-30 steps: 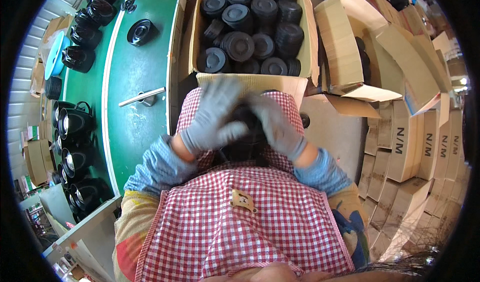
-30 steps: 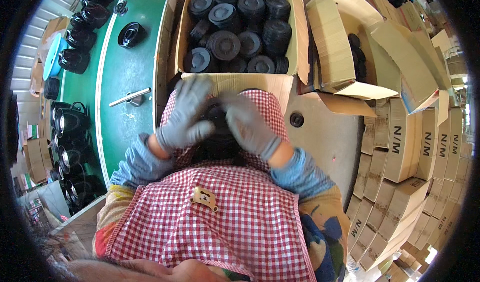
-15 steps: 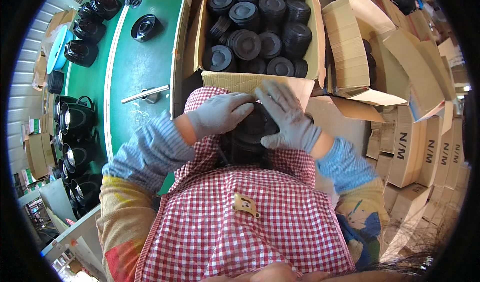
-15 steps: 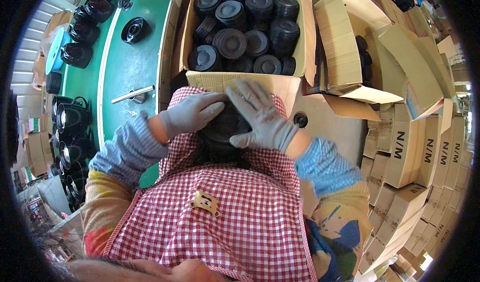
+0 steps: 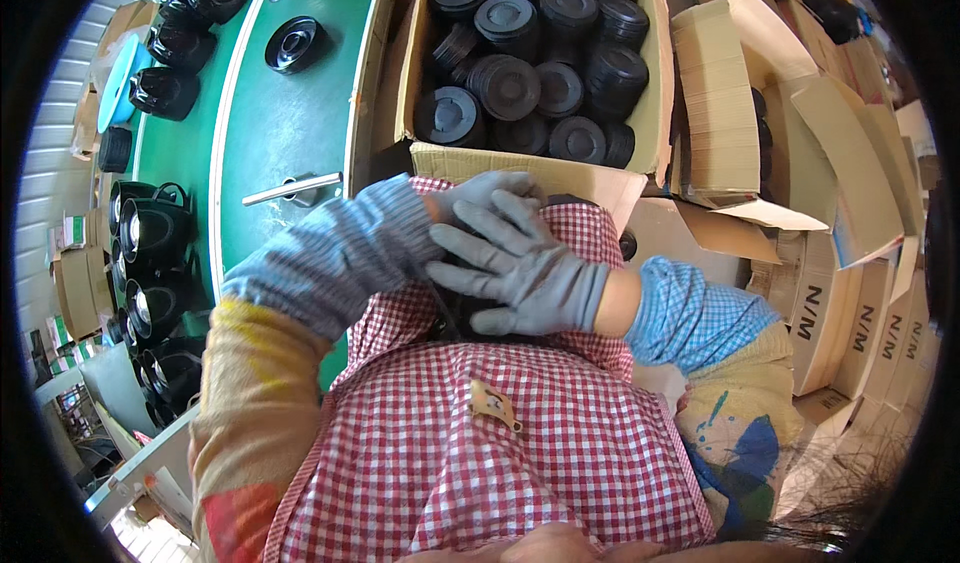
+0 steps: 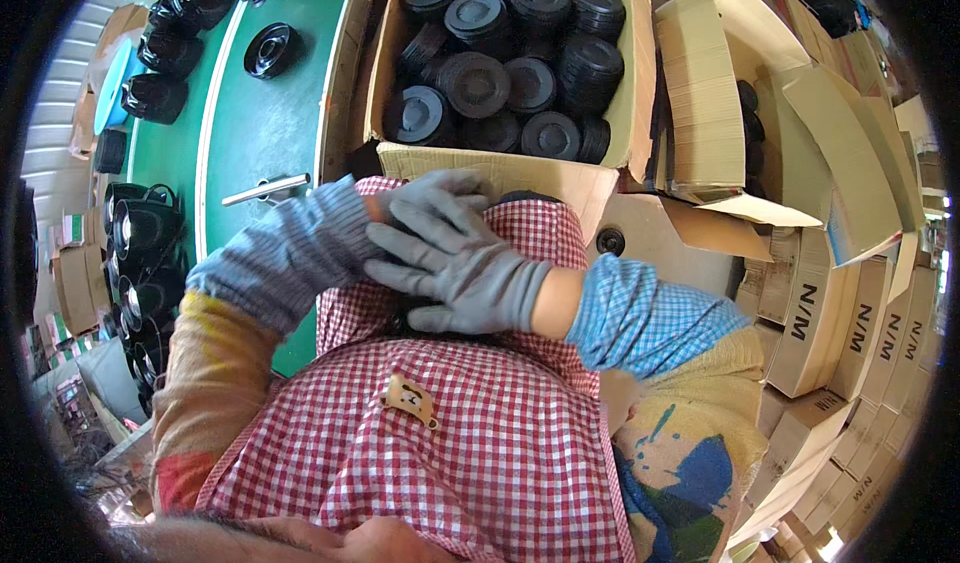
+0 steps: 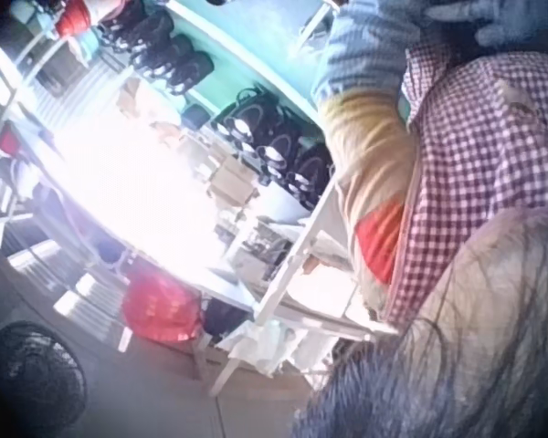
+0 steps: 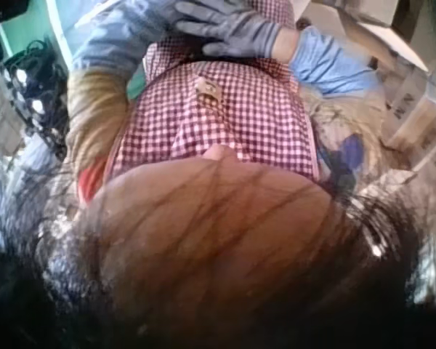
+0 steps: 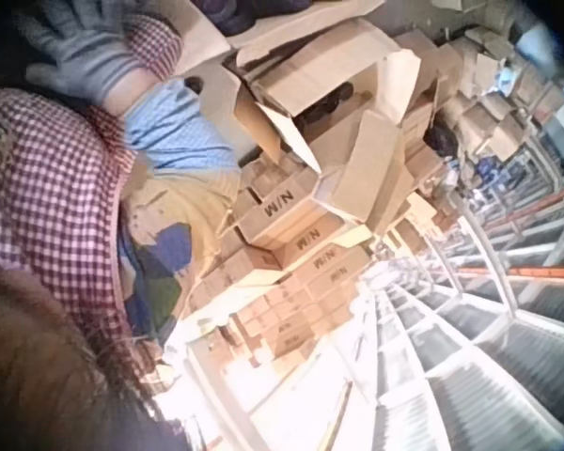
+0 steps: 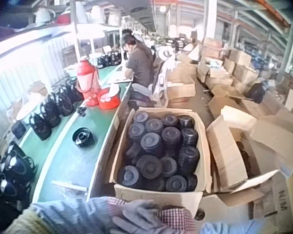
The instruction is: The person repeatedly picks up a black kettle body and a lid, places the lid on the kettle, and uses a metal rod to press or adjust the lid. The person then places the assembled kettle on the green workbench and repeats the process with additional units.
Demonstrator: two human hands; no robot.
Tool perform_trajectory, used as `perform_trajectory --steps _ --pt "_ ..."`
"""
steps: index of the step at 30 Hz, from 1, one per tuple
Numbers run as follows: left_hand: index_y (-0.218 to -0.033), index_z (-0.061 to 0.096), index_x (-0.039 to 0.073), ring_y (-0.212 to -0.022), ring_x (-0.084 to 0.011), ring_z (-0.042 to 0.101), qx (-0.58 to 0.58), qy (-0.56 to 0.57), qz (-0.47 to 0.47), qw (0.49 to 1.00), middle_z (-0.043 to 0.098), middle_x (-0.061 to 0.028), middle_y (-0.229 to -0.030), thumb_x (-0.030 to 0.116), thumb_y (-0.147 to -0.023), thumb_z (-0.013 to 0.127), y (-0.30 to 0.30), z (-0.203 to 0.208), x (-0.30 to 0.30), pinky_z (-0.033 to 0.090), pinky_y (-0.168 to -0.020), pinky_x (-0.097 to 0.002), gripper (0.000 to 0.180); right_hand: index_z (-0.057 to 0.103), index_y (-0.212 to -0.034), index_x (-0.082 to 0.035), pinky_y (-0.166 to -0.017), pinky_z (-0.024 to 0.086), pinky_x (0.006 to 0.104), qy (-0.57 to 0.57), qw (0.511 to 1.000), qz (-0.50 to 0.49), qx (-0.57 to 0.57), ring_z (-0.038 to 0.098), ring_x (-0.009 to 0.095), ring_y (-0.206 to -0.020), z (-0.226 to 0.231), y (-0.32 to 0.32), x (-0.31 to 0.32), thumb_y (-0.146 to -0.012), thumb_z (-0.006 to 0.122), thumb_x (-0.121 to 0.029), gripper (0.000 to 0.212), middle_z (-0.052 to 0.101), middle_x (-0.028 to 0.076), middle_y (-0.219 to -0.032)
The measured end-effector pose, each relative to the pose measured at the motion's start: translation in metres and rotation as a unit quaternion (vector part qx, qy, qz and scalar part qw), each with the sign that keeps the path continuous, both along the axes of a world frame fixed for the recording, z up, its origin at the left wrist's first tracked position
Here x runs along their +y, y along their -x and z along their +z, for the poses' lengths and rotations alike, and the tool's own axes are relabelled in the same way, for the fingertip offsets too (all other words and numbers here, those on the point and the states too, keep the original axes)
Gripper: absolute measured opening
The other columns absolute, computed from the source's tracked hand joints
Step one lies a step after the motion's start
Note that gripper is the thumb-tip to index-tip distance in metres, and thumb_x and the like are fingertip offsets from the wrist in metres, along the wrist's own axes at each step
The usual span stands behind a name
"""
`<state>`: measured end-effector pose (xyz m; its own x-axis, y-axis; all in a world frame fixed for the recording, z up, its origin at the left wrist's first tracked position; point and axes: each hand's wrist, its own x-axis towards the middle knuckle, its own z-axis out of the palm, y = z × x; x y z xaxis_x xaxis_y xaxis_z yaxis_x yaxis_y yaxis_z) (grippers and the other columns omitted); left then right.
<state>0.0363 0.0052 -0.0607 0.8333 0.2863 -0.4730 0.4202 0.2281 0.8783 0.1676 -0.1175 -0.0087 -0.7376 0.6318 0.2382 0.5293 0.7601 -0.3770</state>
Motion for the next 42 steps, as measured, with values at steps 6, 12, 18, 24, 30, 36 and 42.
perform_trajectory --steps 6,12,18,24,30,36,42 --pt "-0.126 0.066 0.009 -0.119 -0.0232 0.063 -0.092 -0.206 -0.162 0.961 0.066 -0.0097 -0.129 0.023 -0.100 0.063 0.007 0.029 0.012 0.051 -0.103 -0.0375 0.029 0.057 -0.145 -0.021 -0.120 0.017 0.0630 0.182 0.968 0.053 0.165 0.025 0.039 -0.152 -0.030 -0.031 0.019 -0.086 0.064 -0.059 0.070 0.035 0.016 -0.161" --pt "-0.129 0.064 0.010 -0.124 -0.0204 0.062 -0.087 -0.219 -0.107 0.966 0.064 -0.0105 -0.133 0.033 -0.100 0.060 -0.006 0.025 -0.002 0.049 -0.107 -0.0385 0.037 0.056 -0.146 -0.017 -0.123 0.016 0.0590 0.022 0.992 0.050 0.110 0.024 0.039 -0.153 -0.030 -0.014 0.009 -0.081 0.072 -0.057 0.078 0.031 0.019 -0.163" --pt "-0.136 0.058 0.014 -0.127 -0.0276 0.060 0.179 -0.234 -0.204 0.933 0.062 -0.0128 -0.135 0.034 -0.097 0.065 -0.043 0.062 0.017 0.048 -0.108 -0.0453 0.045 0.056 -0.145 -0.018 -0.122 0.015 0.0604 0.024 0.996 -0.034 0.081 0.026 0.041 -0.150 0.003 -0.004 0.001 -0.089 0.061 -0.059 0.069 0.036 0.018 -0.159" --pt "-0.130 0.064 0.009 -0.123 -0.0314 0.062 -0.235 -0.364 -0.113 0.894 0.063 -0.0163 -0.134 0.028 -0.099 0.063 0.005 -0.027 -0.009 0.051 -0.102 -0.0445 0.036 0.059 -0.141 -0.017 -0.120 0.014 0.0627 0.057 0.997 0.026 0.055 0.029 0.039 -0.149 -0.016 -0.023 0.009 -0.085 0.066 -0.058 0.071 0.036 0.016 -0.159" --pt "-0.134 0.060 0.008 -0.124 -0.0325 0.061 0.143 -0.253 -0.210 0.933 0.062 -0.0178 -0.133 0.027 -0.100 0.061 -0.029 0.041 0.009 0.052 -0.099 -0.0432 0.038 0.061 -0.139 -0.016 -0.119 0.017 0.0631 -0.029 0.991 0.018 0.126 0.033 0.039 -0.148 -0.006 -0.013 0.010 -0.084 0.065 -0.056 0.068 0.042 0.016 -0.156" --pt "-0.136 0.058 0.004 -0.131 -0.0251 0.056 -0.365 -0.346 -0.110 0.857 0.060 -0.0126 -0.137 0.016 -0.096 0.066 0.022 -0.032 -0.002 0.046 -0.111 -0.0374 0.042 0.060 -0.140 -0.022 -0.118 0.020 0.0624 0.082 0.992 0.058 0.076 0.032 0.041 -0.147 -0.028 -0.053 0.023 -0.071 0.075 -0.058 0.080 0.042 0.018 -0.154" --pt "-0.122 0.064 0.003 -0.109 -0.0283 0.067 0.011 -0.012 -0.165 0.986 0.067 -0.0155 -0.121 0.031 -0.095 0.064 -0.010 0.000 -0.006 0.054 -0.095 -0.0415 0.039 0.055 -0.146 -0.027 -0.121 0.008 0.0662 0.089 0.995 -0.029 0.029 0.019 0.043 -0.153 -0.008 0.008 -0.005 -0.085 0.064 -0.048 0.066 0.030 0.014 -0.165"
